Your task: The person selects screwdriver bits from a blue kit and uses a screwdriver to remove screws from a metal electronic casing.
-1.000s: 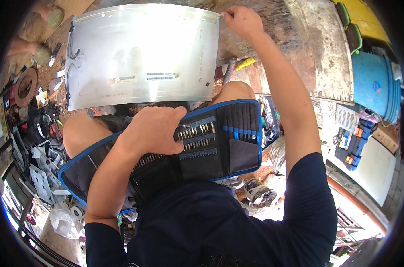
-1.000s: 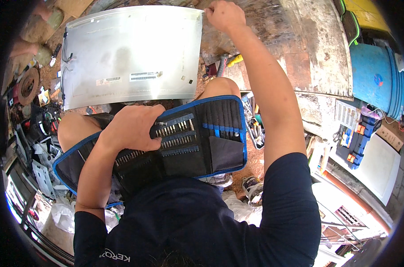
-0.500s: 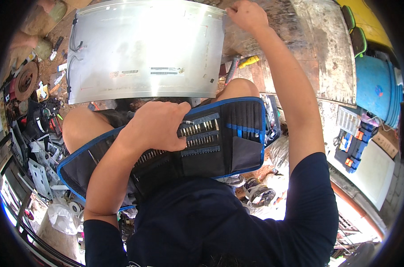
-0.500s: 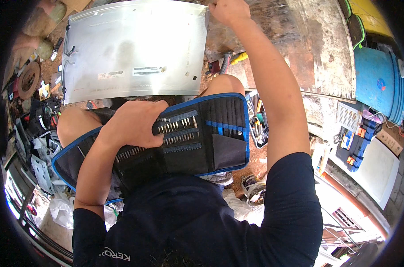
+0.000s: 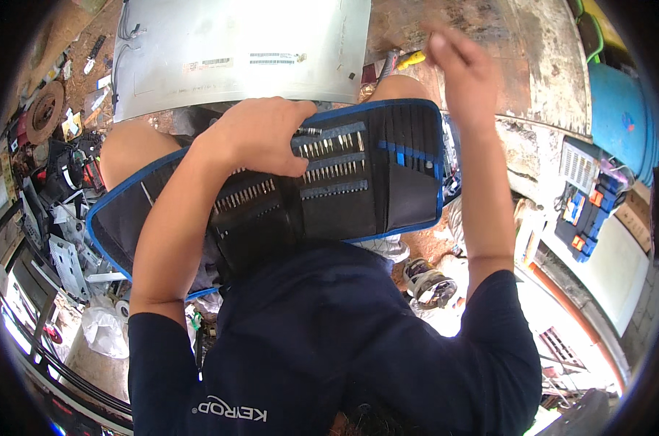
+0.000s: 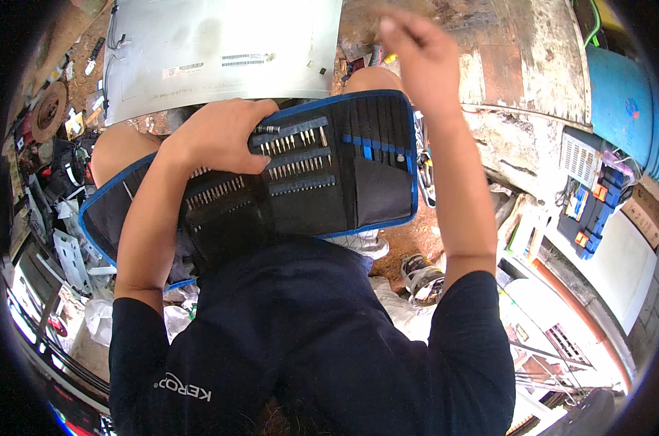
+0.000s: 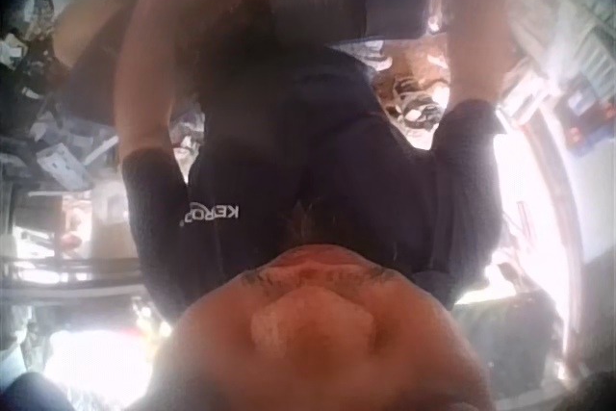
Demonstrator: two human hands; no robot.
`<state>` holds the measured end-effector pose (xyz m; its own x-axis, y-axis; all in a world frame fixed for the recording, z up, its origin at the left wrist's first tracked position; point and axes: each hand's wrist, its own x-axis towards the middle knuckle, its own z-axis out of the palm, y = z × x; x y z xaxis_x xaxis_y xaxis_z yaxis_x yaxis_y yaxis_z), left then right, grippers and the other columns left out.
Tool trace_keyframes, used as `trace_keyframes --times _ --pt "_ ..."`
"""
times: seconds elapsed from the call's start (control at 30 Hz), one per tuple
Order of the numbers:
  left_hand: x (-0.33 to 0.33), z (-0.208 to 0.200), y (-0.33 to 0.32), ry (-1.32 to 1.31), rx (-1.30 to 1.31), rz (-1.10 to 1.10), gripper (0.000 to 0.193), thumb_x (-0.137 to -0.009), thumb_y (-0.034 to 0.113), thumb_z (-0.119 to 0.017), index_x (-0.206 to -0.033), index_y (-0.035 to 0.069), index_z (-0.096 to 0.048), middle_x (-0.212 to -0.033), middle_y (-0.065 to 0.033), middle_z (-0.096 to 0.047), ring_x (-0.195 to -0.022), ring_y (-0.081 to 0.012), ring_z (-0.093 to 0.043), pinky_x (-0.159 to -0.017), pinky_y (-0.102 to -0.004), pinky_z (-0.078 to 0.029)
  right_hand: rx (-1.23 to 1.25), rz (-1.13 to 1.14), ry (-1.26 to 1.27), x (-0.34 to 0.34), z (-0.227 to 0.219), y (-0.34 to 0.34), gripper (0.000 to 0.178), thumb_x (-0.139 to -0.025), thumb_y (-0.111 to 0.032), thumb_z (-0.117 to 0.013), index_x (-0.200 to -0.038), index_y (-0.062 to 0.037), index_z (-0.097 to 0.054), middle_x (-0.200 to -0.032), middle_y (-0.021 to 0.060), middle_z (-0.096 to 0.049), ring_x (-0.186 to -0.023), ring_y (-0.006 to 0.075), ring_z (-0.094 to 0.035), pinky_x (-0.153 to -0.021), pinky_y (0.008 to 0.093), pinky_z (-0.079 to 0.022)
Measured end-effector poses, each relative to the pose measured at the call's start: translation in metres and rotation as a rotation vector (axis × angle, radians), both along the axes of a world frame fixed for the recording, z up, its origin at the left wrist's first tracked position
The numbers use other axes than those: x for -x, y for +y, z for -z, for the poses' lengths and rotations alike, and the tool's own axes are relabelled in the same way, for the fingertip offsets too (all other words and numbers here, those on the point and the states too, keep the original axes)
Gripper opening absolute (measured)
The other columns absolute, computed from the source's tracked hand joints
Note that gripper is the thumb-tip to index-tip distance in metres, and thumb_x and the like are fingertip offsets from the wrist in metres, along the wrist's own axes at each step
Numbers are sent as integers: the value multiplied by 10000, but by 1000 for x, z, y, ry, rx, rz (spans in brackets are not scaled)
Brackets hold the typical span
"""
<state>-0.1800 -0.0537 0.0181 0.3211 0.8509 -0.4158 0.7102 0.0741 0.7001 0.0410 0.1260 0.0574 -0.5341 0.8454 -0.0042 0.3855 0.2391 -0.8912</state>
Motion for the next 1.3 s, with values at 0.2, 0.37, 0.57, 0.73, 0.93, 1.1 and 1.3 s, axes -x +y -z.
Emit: trace_keyframes --times 0.2,0.37,0.57,0.73,0.93,1.1,1.3 --pt "-6 -5 3 -27 30 31 579 -664 290 -668 -1170 12 -619 -1009 -235 -690 -966 -392 -653 -868 -443 -515 163 8 106 -25 6 -116 242 -991 -39 -552 -1215 -17 -641 -989 38 -654 -928 128 -637 -857 259 -501" --pt "-8 1 1 -76 20 7 567 -671 281 -639 -1171 14 -619 -1005 -234 -690 -948 -384 -655 -859 -436 -514 116 51 192 -29 21 -133 161 -983 -18 -540 -1106 -10 -643 -995 72 -706 -940 147 -671 -852 275 -520" --pt "-7 6 -2 -101 -14 11 558 -692 312 -632 -1156 1 -637 -1006 -232 -690 -952 -379 -654 -854 -432 -511 -182 -12 137 -31 23 -144 97 -862 -24 -704 -956 -32 -679 -959 89 -722 -891 200 -694 -814 310 -539" --pt "-6 8 -2 -93 -27 12 541 -702 335 -634 -1130 5 -655 -999 -232 -692 -946 -372 -659 -846 -435 -513 -273 23 44 -33 27 -150 111 -805 -12 -759 -902 -30 -707 -933 89 -704 -866 217 -678 -799 313 -523" --pt "-5 9 -3 -102 -35 10 549 -698 340 -633 -1130 3 -653 -979 -230 -694 -929 -367 -663 -831 -435 -518 -472 -104 -13 -25 31 -149 156 -749 -14 -791 -886 -52 -727 -985 74 -697 -922 229 -659 -830 334 -517" --pt "-5 9 -2 -82 -14 8 556 -691 343 -633 -1131 4 -658 -954 -231 -697 -904 -367 -667 -811 -436 -519 -581 -127 -64 -15 39 -145 165 -720 -64 -799 -865 -92 -724 -982 37 -684 -931 250 -636 -831 365 -498" --pt "-4 12 -4 -122 -63 -7 541 -657 287 -615 -1096 -29 -624 -972 -268 -668 -911 -416 -636 -825 -445 -506 -652 -167 -129 -16 39 -144 151 -724 -74 -788 -854 -99 -717 -963 24 -687 -911 240 -645 -832 371 -485"
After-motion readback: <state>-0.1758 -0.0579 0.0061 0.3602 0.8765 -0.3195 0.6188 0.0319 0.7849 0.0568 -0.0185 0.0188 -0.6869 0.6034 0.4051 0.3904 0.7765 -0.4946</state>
